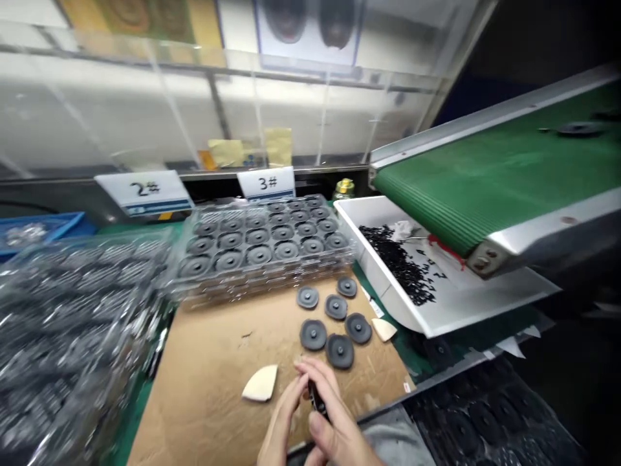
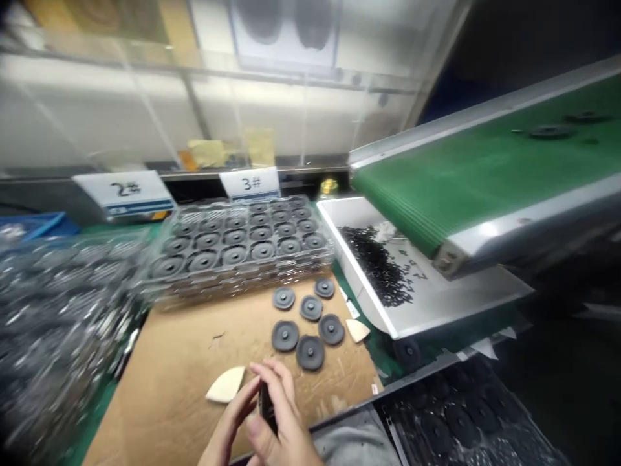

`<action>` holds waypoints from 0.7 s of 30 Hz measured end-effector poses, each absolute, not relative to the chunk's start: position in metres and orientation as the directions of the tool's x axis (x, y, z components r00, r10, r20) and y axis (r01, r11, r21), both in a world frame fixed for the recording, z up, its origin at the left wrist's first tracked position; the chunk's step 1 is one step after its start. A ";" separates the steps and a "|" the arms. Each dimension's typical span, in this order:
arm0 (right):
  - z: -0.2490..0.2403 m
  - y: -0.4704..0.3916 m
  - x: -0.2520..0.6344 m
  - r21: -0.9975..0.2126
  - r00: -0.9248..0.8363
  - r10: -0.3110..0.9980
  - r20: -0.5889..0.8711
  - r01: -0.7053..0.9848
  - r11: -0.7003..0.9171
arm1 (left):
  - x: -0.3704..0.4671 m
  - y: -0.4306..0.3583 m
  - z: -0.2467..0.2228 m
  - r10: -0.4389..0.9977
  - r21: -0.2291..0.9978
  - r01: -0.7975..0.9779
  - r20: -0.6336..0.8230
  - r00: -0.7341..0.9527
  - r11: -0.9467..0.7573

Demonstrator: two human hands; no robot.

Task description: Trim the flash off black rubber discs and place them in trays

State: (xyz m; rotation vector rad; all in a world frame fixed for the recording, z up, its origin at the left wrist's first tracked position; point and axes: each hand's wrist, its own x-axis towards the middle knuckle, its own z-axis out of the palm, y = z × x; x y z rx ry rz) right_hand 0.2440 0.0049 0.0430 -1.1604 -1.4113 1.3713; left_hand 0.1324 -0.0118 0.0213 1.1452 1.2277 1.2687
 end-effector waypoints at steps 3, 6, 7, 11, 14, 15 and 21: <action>0.043 0.003 0.227 -0.967 -0.426 0.905 0.001 0.229 0.109 | 0.115 -0.035 0.024 0.967 0.950 -0.290 -0.171 -0.188 0.111; 0.036 0.012 0.215 -0.825 -0.529 0.848 0.040 0.461 0.326 | 0.091 -0.051 0.026 0.923 0.791 -0.593 -0.328 -0.203 0.151; 0.032 0.017 0.212 -0.742 -0.515 0.855 0.054 0.553 0.380 | 0.081 -0.055 0.026 0.911 0.719 -0.677 -0.371 -0.183 0.156; 0.007 0.037 0.199 -0.544 -0.498 0.863 0.081 0.704 0.457 | 0.041 -0.065 0.029 0.890 0.449 -0.880 -0.450 -0.071 0.156; -0.010 0.049 0.190 -0.542 -0.549 0.833 0.069 0.680 0.493 | 0.022 -0.066 0.030 0.893 0.353 -0.928 -0.447 -0.058 0.117; -0.013 0.053 0.187 -0.543 -0.551 0.831 0.076 0.676 0.498 | 0.019 -0.065 0.029 0.895 0.336 -0.936 -0.442 -0.060 0.103; -0.006 0.063 0.171 -0.600 -0.532 0.839 0.113 0.637 0.484 | 0.015 -0.061 0.031 0.883 0.267 -0.964 -0.453 -0.124 0.002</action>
